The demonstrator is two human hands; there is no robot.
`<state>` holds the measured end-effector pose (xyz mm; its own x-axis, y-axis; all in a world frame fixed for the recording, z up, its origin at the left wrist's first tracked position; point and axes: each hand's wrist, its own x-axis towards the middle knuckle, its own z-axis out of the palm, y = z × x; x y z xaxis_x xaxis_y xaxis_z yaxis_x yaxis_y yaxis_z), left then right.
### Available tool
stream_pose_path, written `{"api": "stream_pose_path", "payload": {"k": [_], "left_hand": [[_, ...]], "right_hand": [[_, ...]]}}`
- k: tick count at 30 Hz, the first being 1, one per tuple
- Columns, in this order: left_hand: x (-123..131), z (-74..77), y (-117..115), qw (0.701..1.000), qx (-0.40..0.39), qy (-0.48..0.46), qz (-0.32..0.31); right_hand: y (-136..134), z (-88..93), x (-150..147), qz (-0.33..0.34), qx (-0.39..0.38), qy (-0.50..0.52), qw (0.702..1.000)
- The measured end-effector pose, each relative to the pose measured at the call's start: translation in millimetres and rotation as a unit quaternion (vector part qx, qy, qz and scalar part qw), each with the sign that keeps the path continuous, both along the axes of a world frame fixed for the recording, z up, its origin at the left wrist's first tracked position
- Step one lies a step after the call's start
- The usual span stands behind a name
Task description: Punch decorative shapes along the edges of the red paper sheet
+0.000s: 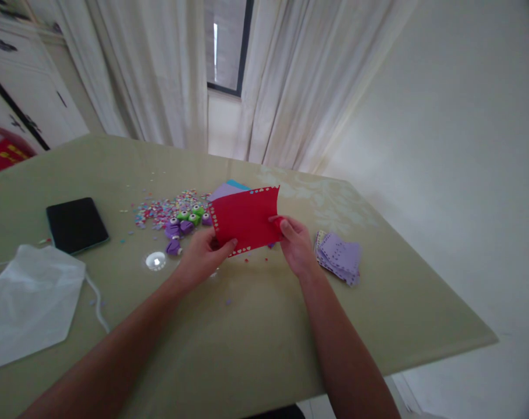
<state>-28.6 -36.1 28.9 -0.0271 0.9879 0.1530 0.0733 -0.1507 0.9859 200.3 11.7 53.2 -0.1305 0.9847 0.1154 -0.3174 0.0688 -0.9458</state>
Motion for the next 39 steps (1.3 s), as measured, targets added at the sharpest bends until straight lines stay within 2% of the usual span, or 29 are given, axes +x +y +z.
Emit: {"api": "stream_pose_path", "payload": {"k": [5,7,9,12,15,18,23,26,31,39], "left_hand": [[5.0,3.4,-2.9,0.997,0.004,-0.074,0.007],[10.2,2.6,-4.3,0.995,0.010,-0.096,0.016],[15.1,1.0,-5.6,0.995,0.011,-0.091,0.038],[18.2,-2.2,-6.0,0.991,-0.004,-0.078,0.105],[14.7,-4.7,-3.1,0.975,-0.023,-0.153,0.158],[8.5,-4.2,0.4,0.960,-0.002,-0.221,0.175],[4.9,2.5,0.0,0.959,0.030,-0.178,0.220],[8.2,5.5,-2.4,0.963,0.027,-0.172,0.207],[12.0,5.9,-3.6,0.967,0.018,-0.188,0.174],[8.8,4.0,-2.2,0.968,0.024,-0.165,0.187]], "right_hand": [[-4.8,-12.5,-21.3,-0.074,-0.018,0.045,0.996],[-9.0,-16.1,-31.2,-0.075,-0.023,0.072,0.994],[-15.1,-18.0,-41.1,-0.049,-0.021,0.090,0.995],[-24.0,-19.1,-51.3,-0.003,-0.024,0.086,0.996],[-28.1,-20.4,-53.3,0.044,-0.039,0.044,0.997],[-27.0,-22.8,-50.3,0.072,-0.069,-0.026,0.995],[-24.3,-25.3,-47.2,0.085,-0.123,-0.090,0.985],[-25.0,-25.4,-48.7,0.100,-0.130,-0.053,0.985],[-24.4,-25.8,-50.2,0.053,-0.125,0.001,0.991],[-20.4,-26.4,-48.9,0.016,-0.130,0.047,0.990]]}}
